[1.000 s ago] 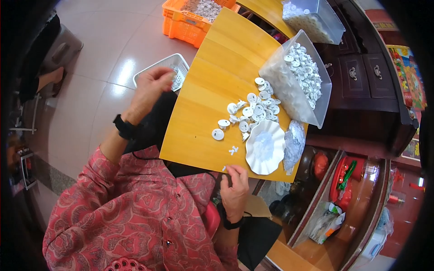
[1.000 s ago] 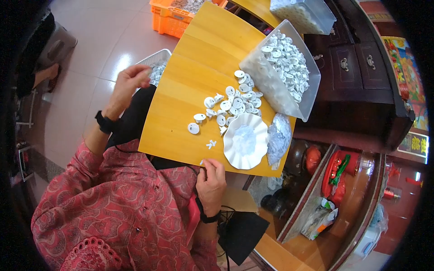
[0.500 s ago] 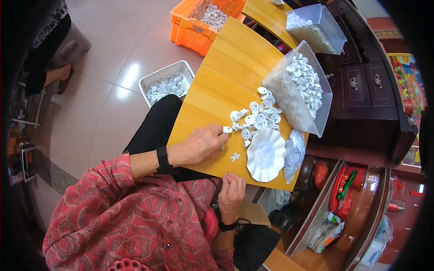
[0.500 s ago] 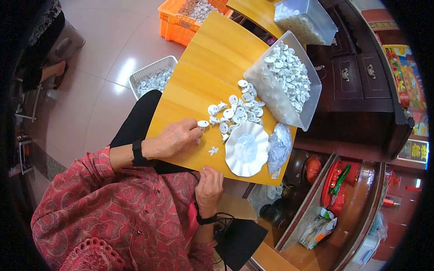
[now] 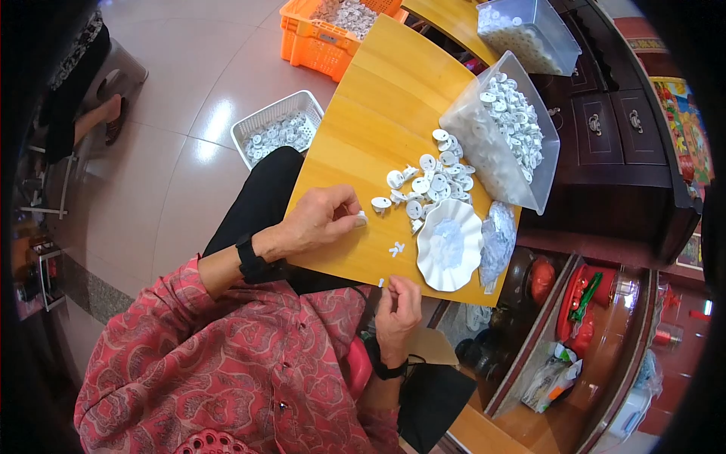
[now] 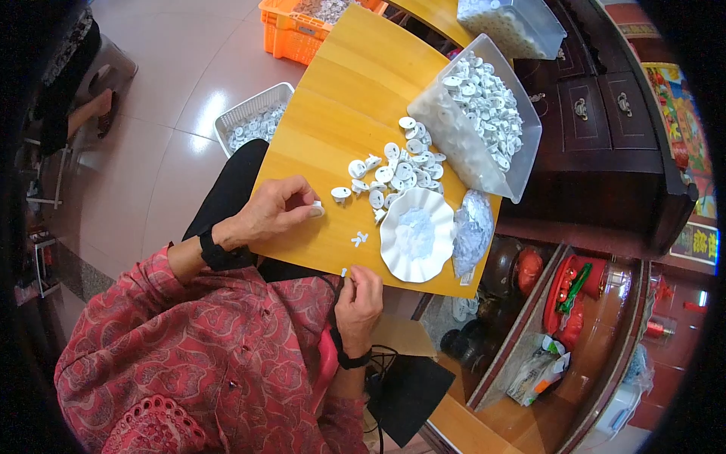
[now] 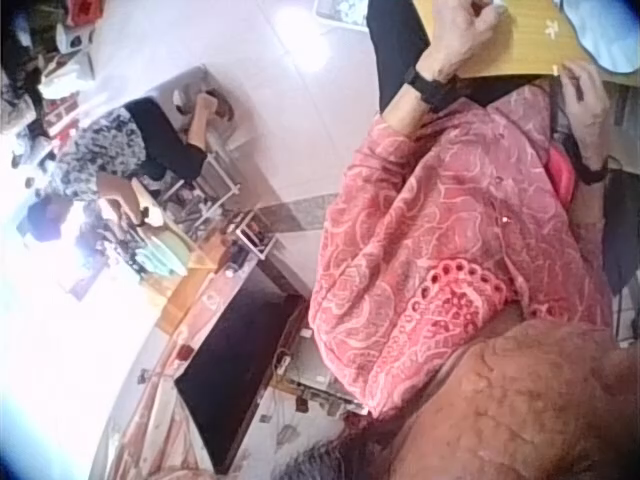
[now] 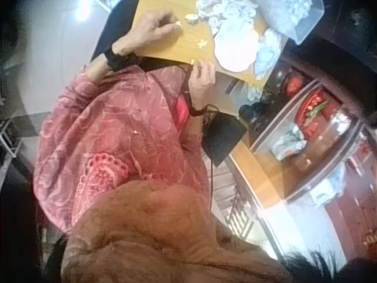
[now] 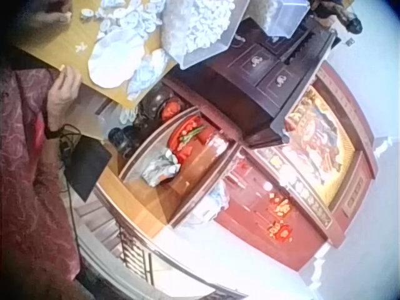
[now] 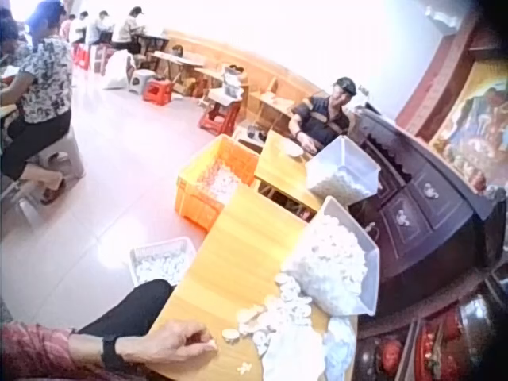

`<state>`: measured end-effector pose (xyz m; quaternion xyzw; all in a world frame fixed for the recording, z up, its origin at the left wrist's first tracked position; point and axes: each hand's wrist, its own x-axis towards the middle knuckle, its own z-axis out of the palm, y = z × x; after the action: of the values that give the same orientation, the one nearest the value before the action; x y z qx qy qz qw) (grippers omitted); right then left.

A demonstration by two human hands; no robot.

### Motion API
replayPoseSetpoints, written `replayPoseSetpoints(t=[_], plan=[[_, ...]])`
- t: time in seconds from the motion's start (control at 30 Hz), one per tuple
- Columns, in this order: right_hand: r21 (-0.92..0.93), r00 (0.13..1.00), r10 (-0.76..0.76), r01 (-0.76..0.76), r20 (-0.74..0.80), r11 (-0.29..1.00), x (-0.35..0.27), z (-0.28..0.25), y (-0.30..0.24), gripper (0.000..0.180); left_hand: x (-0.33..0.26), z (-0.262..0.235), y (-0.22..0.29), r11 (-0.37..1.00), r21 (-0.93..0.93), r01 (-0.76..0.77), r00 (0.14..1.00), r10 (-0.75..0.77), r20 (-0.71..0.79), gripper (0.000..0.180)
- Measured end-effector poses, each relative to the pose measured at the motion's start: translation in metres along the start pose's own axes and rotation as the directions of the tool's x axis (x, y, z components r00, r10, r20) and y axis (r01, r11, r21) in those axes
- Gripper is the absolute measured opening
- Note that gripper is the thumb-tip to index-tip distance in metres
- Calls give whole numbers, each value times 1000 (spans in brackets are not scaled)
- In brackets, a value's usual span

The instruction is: Manually assembling small white plastic components at a table.

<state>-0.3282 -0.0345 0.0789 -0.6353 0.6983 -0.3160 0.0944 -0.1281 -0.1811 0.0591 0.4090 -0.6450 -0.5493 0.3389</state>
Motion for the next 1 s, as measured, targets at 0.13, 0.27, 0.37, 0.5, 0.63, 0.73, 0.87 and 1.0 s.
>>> replayPoseSetpoints(t=[0.13,0.27,0.37,0.5,0.63,0.73,0.87,1.0], plan=[[-122,988,-128,138,85,983,-1,0,1,24,-4,-1,-8,968,-231,99,995,-88,57,17],[-136,980,-176,187,91,973,-5,3,8,25,-10,-5,-2,774,-577,260,964,-174,201,17],[-35,990,-144,144,12,989,0,5,4,15,-13,-8,-2,714,-628,310,949,-198,244,20],[374,936,344,-347,78,860,2,15,-12,7,-15,-8,-8,629,-712,313,950,-193,247,23],[487,936,347,-333,66,807,22,26,-33,11,-17,-9,-10,602,-718,350,937,-218,274,24],[476,973,228,-217,35,852,33,32,-46,14,-19,-7,-12,497,-797,343,939,-202,278,23],[518,988,155,-147,29,843,44,39,-64,14,-20,-7,-16,468,-826,315,949,-172,264,23],[486,994,107,-107,29,867,48,42,-71,14,-23,-9,-14,407,-855,321,947,-151,283,23]])
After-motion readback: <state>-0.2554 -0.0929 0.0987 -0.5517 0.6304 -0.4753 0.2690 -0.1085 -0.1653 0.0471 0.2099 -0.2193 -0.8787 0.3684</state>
